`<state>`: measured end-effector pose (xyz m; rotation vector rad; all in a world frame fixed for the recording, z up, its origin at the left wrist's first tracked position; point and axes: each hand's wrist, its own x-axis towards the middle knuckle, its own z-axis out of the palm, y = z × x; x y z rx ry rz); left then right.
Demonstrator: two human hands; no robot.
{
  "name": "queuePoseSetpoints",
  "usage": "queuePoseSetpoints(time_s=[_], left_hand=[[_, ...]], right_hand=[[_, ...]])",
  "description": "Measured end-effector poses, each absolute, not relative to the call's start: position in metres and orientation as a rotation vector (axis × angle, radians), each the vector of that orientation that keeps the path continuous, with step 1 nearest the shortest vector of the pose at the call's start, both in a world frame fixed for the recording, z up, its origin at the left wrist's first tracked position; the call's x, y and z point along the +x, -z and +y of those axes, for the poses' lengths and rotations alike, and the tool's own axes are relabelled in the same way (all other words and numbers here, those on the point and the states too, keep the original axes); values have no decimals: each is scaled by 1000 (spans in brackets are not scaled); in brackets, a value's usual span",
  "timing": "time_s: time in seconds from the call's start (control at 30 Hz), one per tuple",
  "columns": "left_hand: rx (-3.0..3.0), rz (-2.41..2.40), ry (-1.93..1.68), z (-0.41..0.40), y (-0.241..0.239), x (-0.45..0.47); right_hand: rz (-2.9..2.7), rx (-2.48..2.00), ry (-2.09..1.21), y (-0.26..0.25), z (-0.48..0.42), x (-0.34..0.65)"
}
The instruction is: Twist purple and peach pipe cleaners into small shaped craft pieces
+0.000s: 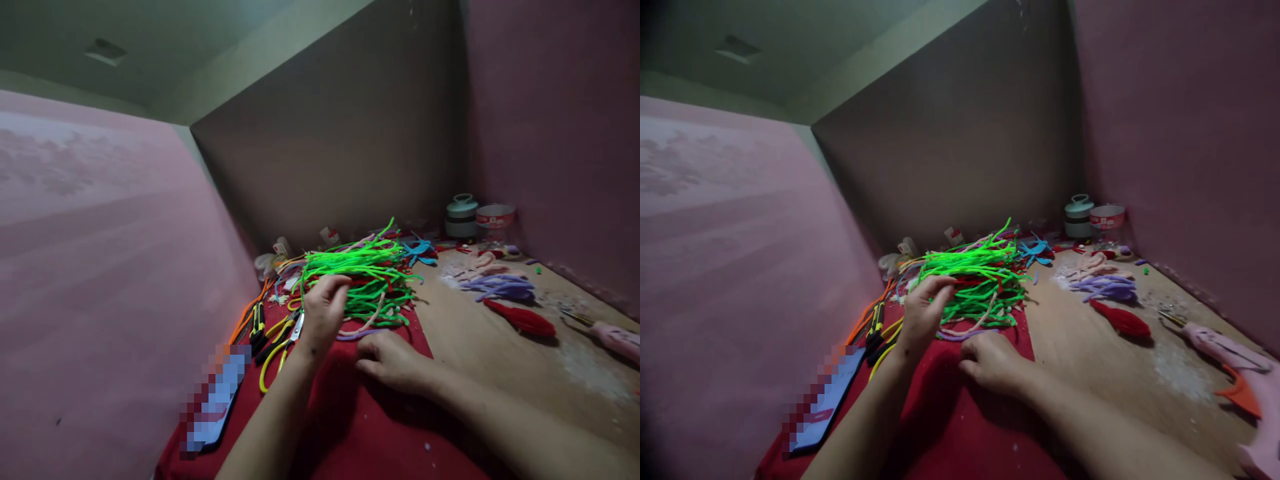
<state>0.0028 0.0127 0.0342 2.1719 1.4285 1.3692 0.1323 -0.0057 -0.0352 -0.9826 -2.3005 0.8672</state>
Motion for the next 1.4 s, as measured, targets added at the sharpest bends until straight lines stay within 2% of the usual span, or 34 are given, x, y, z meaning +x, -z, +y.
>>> queuePoseSetpoints(time_s=[0.13,0.2,0.33,0.43,0.53,0.7,0.87,1.27,1.4], left_hand=[[1625,1568,-1401,36,-21,-35],[1550,1575,-1348,37,-18,-45],[1413,1506,-1563,33,-27,-63],[1426,1569,-1560,34,-33,-77],[1567,1679,-1308,38,-28,-86],[1951,1493,-536,37,-16,-82],[2387,1420,-182,28,-10,-60],[2554,1588,113,28,2,-44],[2718,1518,106,22,1,-43]], right_hand=[[-2322,-977,-842,41,-4,137],[-2344,-971,-820,41,-7,136],[-2384,-971,-798,39,-9,136],[-2413,-983,-791,39,-10,136],[-2439,-966,-766,40,-12,136],[-2459,-908,-725,38,-17,134],[-2474,-895,-710,38,-17,135],[-2465,-918,-767,41,-14,135],[-2441,-914,-775,41,-14,135]])
